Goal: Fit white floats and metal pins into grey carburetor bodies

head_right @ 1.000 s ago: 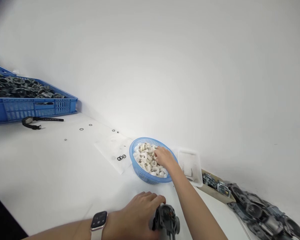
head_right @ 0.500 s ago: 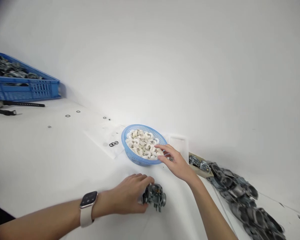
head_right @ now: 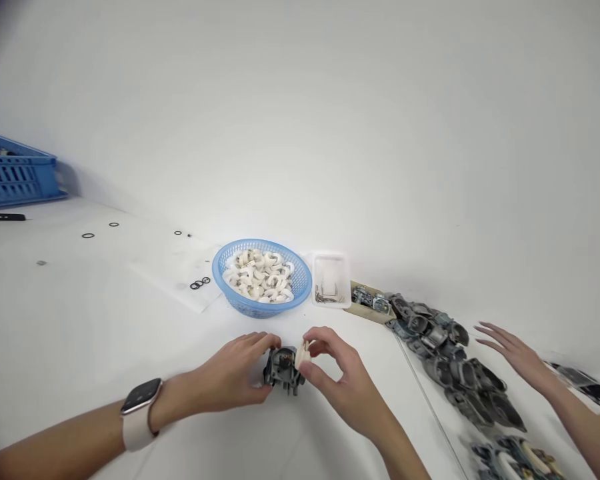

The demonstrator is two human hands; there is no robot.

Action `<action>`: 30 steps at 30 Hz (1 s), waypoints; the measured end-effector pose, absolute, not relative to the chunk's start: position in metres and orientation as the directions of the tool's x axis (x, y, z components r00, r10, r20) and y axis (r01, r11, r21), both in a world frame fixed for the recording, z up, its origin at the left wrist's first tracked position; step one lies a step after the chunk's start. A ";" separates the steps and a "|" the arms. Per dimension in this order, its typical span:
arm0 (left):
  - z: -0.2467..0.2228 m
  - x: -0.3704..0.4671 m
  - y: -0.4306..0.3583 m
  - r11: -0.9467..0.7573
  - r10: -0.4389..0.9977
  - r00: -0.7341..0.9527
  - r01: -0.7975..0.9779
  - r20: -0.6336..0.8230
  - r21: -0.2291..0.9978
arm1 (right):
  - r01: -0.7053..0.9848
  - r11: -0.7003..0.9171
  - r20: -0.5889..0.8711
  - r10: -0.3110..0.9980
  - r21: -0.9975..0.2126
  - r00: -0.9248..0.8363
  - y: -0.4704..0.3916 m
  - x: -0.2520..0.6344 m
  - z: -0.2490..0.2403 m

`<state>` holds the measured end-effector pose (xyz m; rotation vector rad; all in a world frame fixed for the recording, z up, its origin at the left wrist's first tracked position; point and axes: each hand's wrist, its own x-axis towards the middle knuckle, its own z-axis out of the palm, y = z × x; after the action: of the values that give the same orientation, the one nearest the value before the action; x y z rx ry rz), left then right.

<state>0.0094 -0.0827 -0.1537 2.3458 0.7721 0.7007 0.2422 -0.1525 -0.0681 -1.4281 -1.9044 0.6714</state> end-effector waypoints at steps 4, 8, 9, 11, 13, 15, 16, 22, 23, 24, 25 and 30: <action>-0.154 0.009 -0.083 -0.670 0.653 0.699 0.355 0.291 0.651 | 0.642 0.305 0.259 0.951 -0.703 -0.168 -0.150 0.242 -0.076; -0.154 0.009 -0.083 -0.679 0.642 0.706 0.343 0.299 0.649 | 0.678 0.327 0.283 0.942 -0.659 -0.180 -0.144 0.243 -0.088; -0.154 0.009 -0.083 -0.681 0.639 0.707 0.338 0.302 0.649 | 0.677 0.337 0.286 0.939 -0.654 -0.191 -0.142 0.243 -0.091; -0.154 0.009 -0.083 -0.681 0.640 0.705 0.335 0.306 0.652 | 0.665 0.356 0.289 0.933 -0.656 -0.215 -0.139 0.243 -0.099; -0.154 0.009 -0.083 -0.677 0.646 0.699 0.341 0.305 0.653 | 0.648 0.368 0.292 0.929 -0.667 -0.228 -0.137 0.242 -0.105; -0.152 0.008 -0.084 -0.671 0.655 0.692 0.348 0.303 0.655 | 0.643 0.369 0.292 0.929 -0.671 -0.227 -0.136 0.240 -0.109; -0.151 0.008 -0.085 -0.668 0.658 0.688 0.344 0.307 0.660 | 0.647 0.364 0.289 0.931 -0.669 -0.225 -0.135 0.240 -0.111; -0.145 0.013 -0.088 -0.624 0.676 0.651 0.258 0.345 0.737 | 0.667 0.361 0.274 0.932 -0.652 -0.236 -0.138 0.238 -0.116; -0.146 0.014 -0.089 -0.612 0.684 0.645 0.254 0.341 0.749 | 0.668 0.365 0.275 0.931 -0.649 -0.241 -0.139 0.238 -0.116; -0.146 0.016 -0.089 -0.602 0.694 0.636 0.254 0.338 0.757 | 0.668 0.371 0.278 0.928 -0.645 -0.247 -0.139 0.240 -0.116; -0.147 0.017 -0.089 -0.594 0.701 0.629 0.255 0.336 0.763 | 0.669 0.377 0.281 0.926 -0.641 -0.252 -0.139 0.242 -0.115; -0.150 0.020 -0.088 -0.589 0.721 0.605 0.278 0.338 0.759 | 0.768 0.338 0.350 0.923 -0.544 -0.159 -0.122 0.271 -0.103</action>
<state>0.0199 -0.0880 -0.1495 2.1598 0.7846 0.8506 0.2713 -0.1224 -0.1028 -1.4761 -1.9723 0.3161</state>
